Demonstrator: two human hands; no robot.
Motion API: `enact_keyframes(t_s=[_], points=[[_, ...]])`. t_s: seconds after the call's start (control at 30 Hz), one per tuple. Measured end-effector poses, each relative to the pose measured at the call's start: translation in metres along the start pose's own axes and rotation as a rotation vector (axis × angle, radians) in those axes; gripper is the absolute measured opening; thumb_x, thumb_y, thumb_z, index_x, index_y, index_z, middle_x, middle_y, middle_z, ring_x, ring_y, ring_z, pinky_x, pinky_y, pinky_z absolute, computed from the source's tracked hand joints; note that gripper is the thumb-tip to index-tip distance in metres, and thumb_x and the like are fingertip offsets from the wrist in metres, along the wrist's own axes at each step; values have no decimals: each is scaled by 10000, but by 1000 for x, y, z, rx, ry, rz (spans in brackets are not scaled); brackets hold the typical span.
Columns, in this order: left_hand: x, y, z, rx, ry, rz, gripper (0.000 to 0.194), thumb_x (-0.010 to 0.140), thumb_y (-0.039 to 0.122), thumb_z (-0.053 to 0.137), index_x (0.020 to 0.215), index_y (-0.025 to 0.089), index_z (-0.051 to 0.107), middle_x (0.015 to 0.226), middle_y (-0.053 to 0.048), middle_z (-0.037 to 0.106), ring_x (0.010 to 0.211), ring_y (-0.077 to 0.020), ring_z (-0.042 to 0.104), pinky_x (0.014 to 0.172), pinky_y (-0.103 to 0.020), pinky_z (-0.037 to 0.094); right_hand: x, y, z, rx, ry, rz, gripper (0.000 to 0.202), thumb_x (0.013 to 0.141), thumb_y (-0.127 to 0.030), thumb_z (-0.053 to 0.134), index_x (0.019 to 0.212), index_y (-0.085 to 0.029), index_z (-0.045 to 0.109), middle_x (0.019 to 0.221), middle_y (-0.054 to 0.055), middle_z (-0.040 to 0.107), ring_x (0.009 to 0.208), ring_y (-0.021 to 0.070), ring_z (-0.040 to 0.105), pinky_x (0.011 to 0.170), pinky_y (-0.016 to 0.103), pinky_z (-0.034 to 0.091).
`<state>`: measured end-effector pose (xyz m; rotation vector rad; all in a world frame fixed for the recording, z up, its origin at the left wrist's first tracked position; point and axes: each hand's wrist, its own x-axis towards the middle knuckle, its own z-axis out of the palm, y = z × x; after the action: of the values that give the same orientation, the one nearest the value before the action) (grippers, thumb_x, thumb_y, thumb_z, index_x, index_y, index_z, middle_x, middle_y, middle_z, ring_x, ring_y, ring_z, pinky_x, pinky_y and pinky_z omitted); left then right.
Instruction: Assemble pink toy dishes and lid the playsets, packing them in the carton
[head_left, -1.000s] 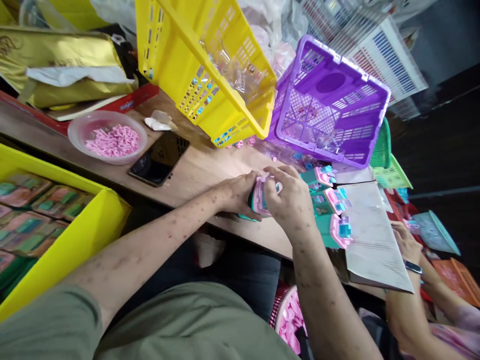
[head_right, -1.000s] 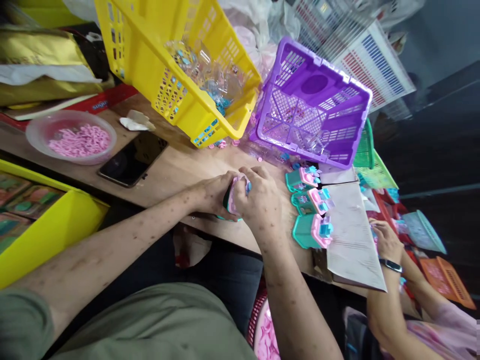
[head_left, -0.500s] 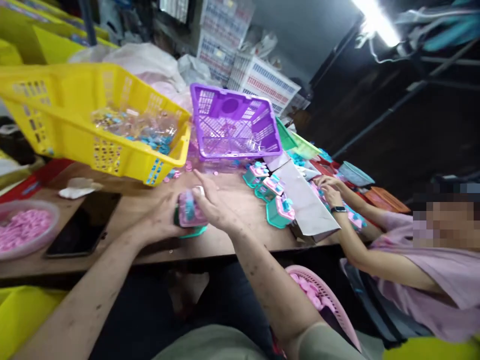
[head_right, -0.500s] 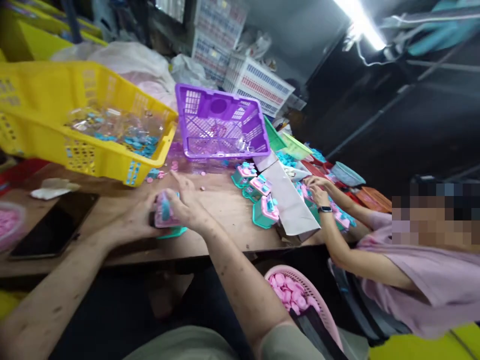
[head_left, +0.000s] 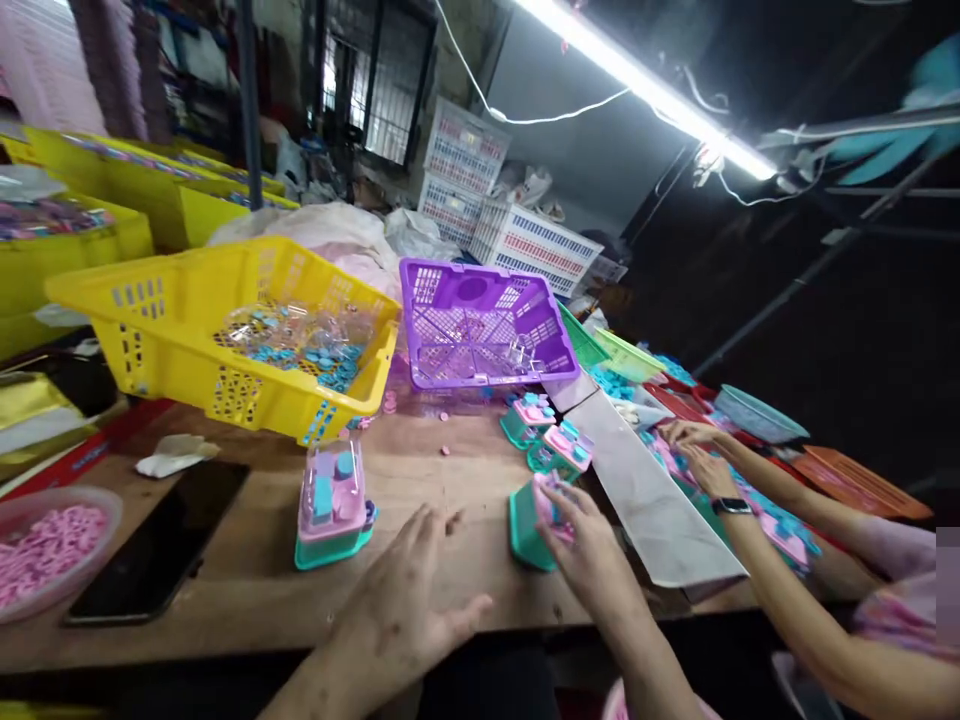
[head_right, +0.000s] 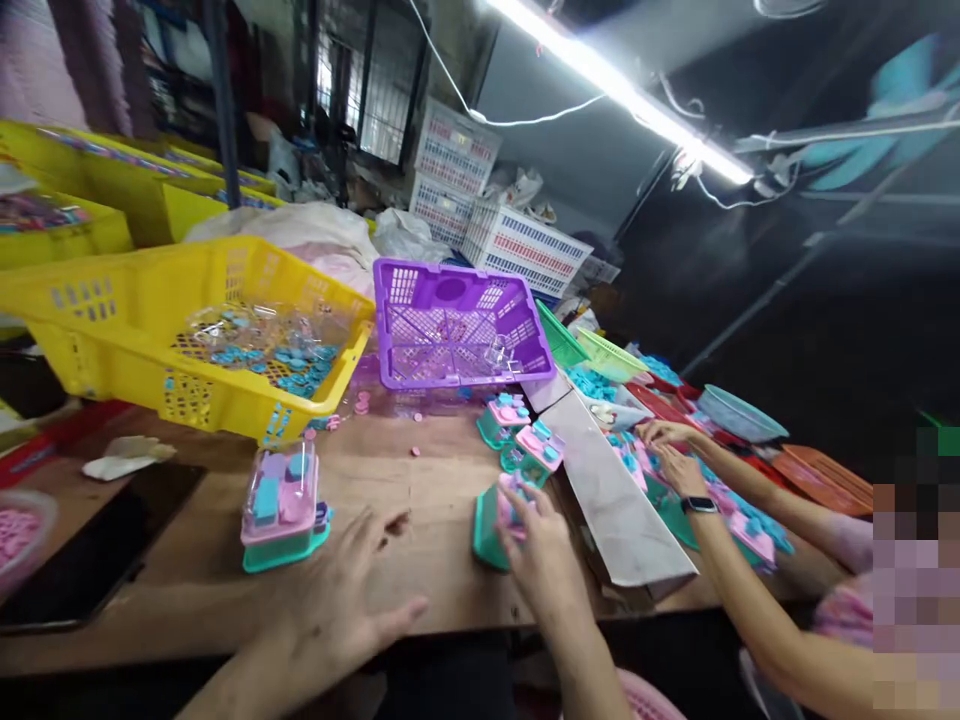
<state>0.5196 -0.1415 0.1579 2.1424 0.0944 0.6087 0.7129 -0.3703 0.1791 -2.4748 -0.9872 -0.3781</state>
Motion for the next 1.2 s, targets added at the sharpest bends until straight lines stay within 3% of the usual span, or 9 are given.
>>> enact_keyframes(t_s=[0.07,0.17,0.27,0.33,0.43,0.53,0.7,0.9,1.2], points=[[25,-22,23,-7,-26,0,1133,674,373,1002,1658,225,460,1657,-235,596,1590,-502,552,1260,-721,542,-3,-27,-2,133,-102,-58,615,1035,-442,672,1643,-350,634,1630,142,641,1412,344,725,1110,531,681],[42,-59,41,-81,-75,-52,1223,667,339,997,1715,246,372,1699,-236,545,1622,-493,513,1315,-728,479,37,-49,-25,299,-292,-146,700,1022,-545,737,1678,-350,594,1521,138,736,1262,312,797,931,438,726],[36,-94,57,-86,-45,-85,1327,643,311,993,1771,285,294,1665,-205,577,1535,-474,609,1290,-659,540,143,-39,-53,172,-265,-145,417,1114,-519,621,1423,-298,793,1120,84,864,960,254,829,859,392,695],[26,-116,71,-21,-11,-12,1539,546,347,1049,1822,288,190,1720,-231,520,1556,-532,571,1284,-685,542,230,-24,-56,-75,-175,-47,354,1137,-437,594,1363,-270,809,1153,73,866,1033,254,819,972,398,670],[16,-135,89,92,-14,71,1622,613,365,1060,1863,327,28,1800,-238,443,1609,-539,517,1287,-695,537,339,-4,-25,-201,-164,54,298,1138,-294,619,1364,-198,786,1332,123,829,1178,258,795,1106,401,617],[15,-137,92,174,-38,56,1368,878,165,868,1857,403,-58,1782,-174,513,1598,-434,578,1301,-607,550,395,10,26,-269,-219,121,321,1107,-362,755,1367,-175,748,1397,132,770,1260,286,754,1137,507,617],[19,-134,90,246,-28,47,1184,981,-62,541,1832,457,-99,1717,-100,612,1503,-322,690,1332,-479,524,411,27,60,-232,-238,214,403,1096,-407,785,1426,-186,709,1485,130,699,1300,308,721,1106,549,641],[19,-133,96,73,-35,91,1533,742,284,978,1854,370,-75,1737,-196,551,1536,-483,618,1292,-688,537,410,15,50,117,-268,299,415,1115,-436,762,1435,-182,692,1399,117,727,1154,263,763,965,461,695],[32,-92,46,-97,-117,28,1422,646,261,1010,1773,374,149,1746,-171,494,1607,-460,528,1350,-685,466,324,-57,8,706,-353,226,299,1141,-352,471,1368,-237,627,1248,107,784,1046,223,833,975,453,722]])
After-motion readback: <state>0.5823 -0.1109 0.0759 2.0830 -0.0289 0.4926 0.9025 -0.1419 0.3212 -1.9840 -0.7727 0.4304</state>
